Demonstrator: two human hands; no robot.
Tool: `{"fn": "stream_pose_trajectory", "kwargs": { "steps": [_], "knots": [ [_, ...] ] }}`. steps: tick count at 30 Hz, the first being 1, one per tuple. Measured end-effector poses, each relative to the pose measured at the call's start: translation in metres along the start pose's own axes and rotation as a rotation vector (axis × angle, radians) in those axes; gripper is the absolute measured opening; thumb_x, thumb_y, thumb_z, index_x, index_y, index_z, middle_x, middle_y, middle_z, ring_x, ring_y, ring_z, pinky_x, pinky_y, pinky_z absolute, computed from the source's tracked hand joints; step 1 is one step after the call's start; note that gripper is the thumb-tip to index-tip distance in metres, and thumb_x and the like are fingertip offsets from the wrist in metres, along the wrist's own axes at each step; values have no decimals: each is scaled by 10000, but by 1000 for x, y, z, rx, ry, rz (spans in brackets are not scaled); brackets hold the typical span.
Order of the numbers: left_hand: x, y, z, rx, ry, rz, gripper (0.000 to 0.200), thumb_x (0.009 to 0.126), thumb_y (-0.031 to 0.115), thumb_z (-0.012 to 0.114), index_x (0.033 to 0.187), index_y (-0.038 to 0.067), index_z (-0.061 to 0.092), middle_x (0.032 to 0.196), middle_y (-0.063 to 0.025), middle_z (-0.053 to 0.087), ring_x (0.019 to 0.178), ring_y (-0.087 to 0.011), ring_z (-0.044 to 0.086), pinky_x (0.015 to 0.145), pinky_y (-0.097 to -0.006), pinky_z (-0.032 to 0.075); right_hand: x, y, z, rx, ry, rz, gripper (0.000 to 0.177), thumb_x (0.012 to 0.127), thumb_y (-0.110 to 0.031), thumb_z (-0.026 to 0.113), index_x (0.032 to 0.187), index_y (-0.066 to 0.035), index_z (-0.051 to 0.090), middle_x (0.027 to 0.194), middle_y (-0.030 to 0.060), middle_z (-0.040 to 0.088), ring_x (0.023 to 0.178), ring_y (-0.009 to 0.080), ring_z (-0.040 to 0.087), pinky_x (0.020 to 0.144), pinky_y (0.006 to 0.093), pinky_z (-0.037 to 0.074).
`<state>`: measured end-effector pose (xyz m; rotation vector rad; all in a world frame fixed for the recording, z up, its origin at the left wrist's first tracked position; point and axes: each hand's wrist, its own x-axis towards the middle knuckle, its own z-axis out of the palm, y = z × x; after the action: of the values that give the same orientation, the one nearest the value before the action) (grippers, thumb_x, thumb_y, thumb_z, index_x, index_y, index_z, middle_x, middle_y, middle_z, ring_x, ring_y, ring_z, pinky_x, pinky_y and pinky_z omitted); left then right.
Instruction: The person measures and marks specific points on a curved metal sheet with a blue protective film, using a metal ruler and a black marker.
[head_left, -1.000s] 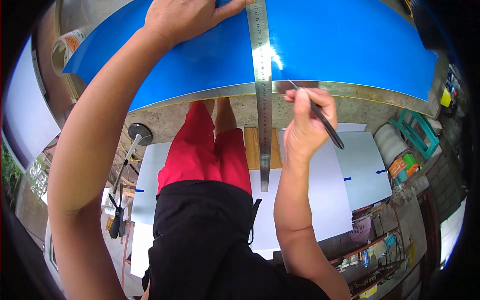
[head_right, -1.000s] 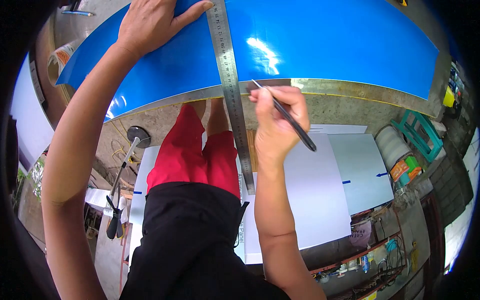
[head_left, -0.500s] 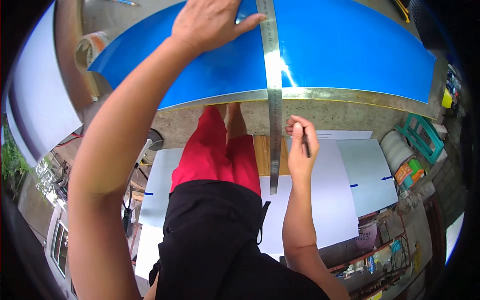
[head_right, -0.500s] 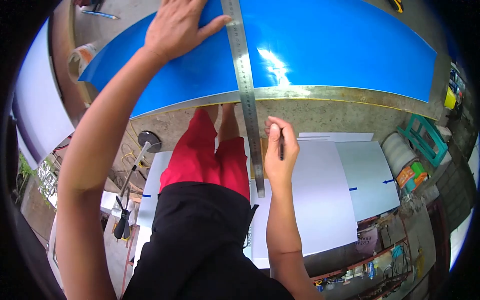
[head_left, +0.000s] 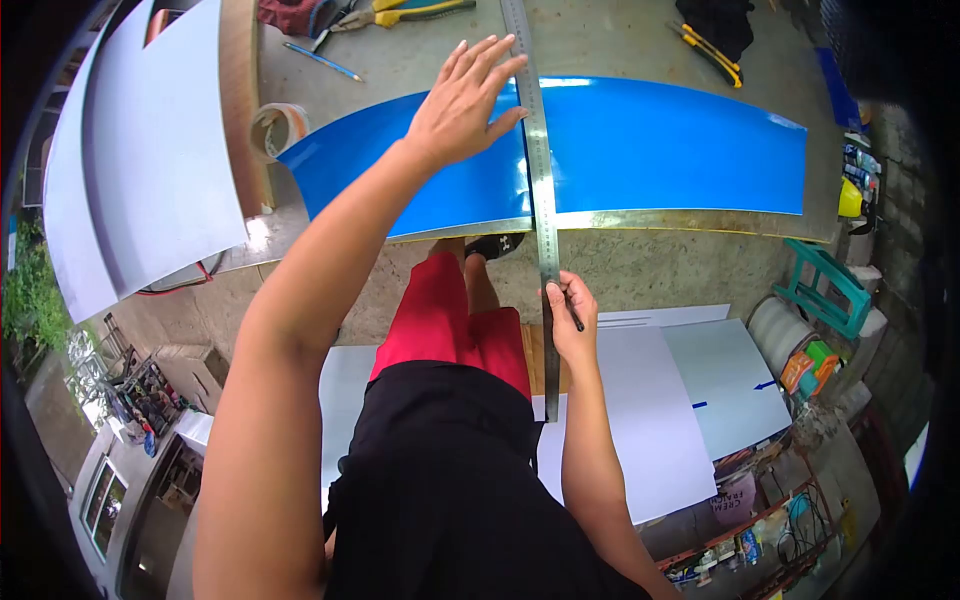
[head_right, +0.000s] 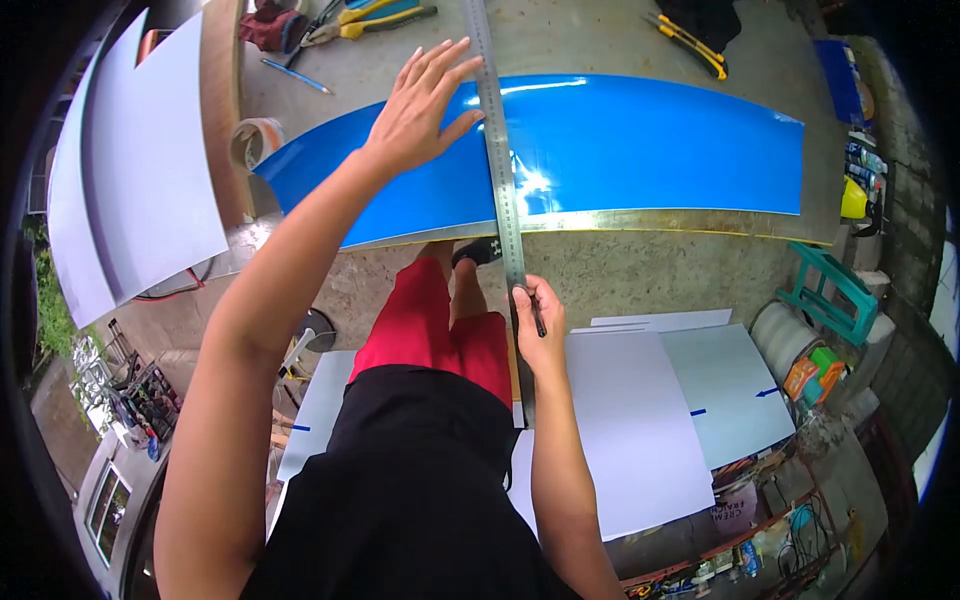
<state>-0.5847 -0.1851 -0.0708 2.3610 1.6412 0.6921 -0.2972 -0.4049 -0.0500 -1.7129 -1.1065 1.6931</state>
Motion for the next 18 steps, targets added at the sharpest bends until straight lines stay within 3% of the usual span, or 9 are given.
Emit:
{"fn": "stream_pose_trajectory", "kwargs": {
  "steps": [1,3,6,9,11,13,15,17,18],
  "knots": [
    [1,15,-15,10,10,3,605,998,373,719,1525,148,524,1650,-149,445,1563,-351,372,1315,-530,257,-4,-6,-1,4,11,9,243,1089,-173,654,1223,28,674,1003,57,738,950,118,681,892,295,531],
    [-5,50,-50,-163,37,-108,377,973,246,752,1319,122,669,1480,-146,593,1427,-354,516,1214,-518,385,-12,-16,-4,-10,52,30,211,1076,-115,632,1228,23,682,1033,44,731,966,114,674,900,293,527],
    [-28,136,-103,-876,-162,-251,181,954,92,701,1134,77,721,1186,-120,716,1174,-342,647,1069,-451,487,-21,-22,-17,-66,72,-51,255,1065,-161,664,1254,9,685,1046,58,737,966,135,680,876,296,533],
    [-49,219,-159,-1491,-403,-69,184,1038,112,597,1167,44,710,1176,-146,689,1180,-336,639,1077,-448,486,-40,-14,-27,179,186,-214,301,1069,-188,674,1264,41,679,1054,50,732,979,146,678,888,299,535],
    [-54,271,-182,-1799,-386,74,201,1056,124,572,1185,38,700,1166,-153,668,1188,-331,621,1072,-448,475,-38,-32,-42,66,78,-53,291,1074,-177,670,1275,33,678,1045,37,728,965,128,672,864,285,528],
    [-47,305,-215,-2033,-354,217,201,1079,130,548,1169,31,698,1175,-151,629,1176,-323,616,1040,-440,478,-52,-55,-42,61,97,-109,272,1084,-161,653,1285,20,676,1026,29,720,931,111,657,832,274,517],
    [-28,316,-263,-2157,-299,289,220,1004,72,570,1148,57,734,1113,-107,654,1058,-245,634,956,-390,500,-66,-61,-48,76,111,-76,269,1093,-153,638,1293,25,669,1042,17,702,942,103,639,852,260,500],
    [-5,318,-296,-2187,-190,507,272,996,50,574,1246,56,682,1110,-100,650,1067,-204,640,943,-348,504,-83,-66,-55,108,110,-65,278,1094,-164,650,1301,21,667,1048,12,695,957,101,633,861,252,491],
    [3,322,-309,-2247,-137,589,329,1076,205,542,1326,56,695,1201,-80,649,1067,-194,628,913,-321,510,-90,-68,-57,111,103,-77,278,1094,-164,650,1301,21,667,1048,12,695,957,101,633,861,252,491]
  ]
}}
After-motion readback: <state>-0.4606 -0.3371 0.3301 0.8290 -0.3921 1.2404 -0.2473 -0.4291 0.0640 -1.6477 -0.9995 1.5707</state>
